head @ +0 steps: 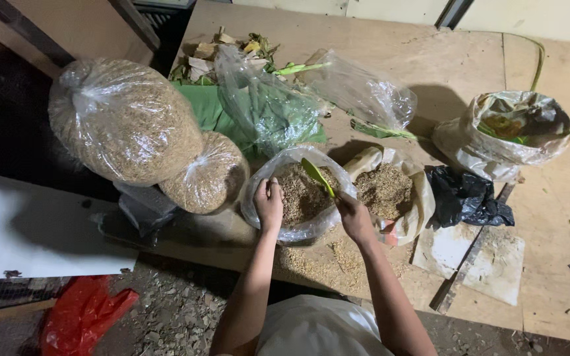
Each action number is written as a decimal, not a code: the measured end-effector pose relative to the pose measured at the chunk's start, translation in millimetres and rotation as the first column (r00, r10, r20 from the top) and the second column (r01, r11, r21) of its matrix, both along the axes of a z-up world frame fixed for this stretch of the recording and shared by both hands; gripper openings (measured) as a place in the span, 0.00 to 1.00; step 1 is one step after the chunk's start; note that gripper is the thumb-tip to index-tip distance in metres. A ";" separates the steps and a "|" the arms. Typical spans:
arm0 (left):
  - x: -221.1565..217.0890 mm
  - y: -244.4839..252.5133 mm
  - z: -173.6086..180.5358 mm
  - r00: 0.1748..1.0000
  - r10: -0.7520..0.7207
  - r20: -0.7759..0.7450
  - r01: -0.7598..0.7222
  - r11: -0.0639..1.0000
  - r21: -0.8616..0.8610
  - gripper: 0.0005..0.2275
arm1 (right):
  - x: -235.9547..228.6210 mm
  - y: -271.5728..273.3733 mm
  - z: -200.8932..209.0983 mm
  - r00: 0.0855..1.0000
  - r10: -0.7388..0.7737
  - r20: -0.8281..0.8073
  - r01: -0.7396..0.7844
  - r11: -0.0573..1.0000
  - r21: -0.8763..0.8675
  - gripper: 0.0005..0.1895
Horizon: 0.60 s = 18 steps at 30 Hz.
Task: The person uses a green plastic scoop to transfer grains from a large clear plastic bag into a smaller white sack on a wooden table. The camera shakes significantly throughout the process, obscuring the view of the hands and the grains.
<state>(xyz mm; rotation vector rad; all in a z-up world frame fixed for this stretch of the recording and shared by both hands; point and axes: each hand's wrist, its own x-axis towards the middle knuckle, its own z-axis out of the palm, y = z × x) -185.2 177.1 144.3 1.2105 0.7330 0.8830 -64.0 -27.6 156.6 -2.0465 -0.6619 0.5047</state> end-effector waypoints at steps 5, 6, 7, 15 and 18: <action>3.2 -6.4 4.6 0.999 -0.044 -0.002 0.044 0.998 0.046 0.09 | 1.1 -10.5 2.8 0.989 -0.124 -0.082 0.133 0.985 0.111 0.20; 6.2 -9.8 7.1 0.997 -0.070 0.019 0.070 0.997 0.023 0.08 | 1.8 -14.8 4.0 0.977 -0.146 -0.156 0.168 0.976 0.139 0.21; 11.3 -13.4 10.1 0.994 -0.098 0.042 0.099 0.995 0.000 0.08 | 3.7 -18.7 5.8 0.966 -0.153 -0.209 0.195 0.959 0.204 0.19; 56.5 -54.3 19.8 0.959 -0.284 0.011 0.284 0.958 0.026 0.10 | 12.4 -65.6 17.9 0.886 -0.369 -0.282 0.429 0.882 0.193 0.18; 74.4 -69.7 16.2 0.939 -0.344 0.022 0.340 0.935 0.100 0.11 | 15.4 -83.0 14.1 0.846 -0.430 -0.316 0.495 0.853 0.164 0.17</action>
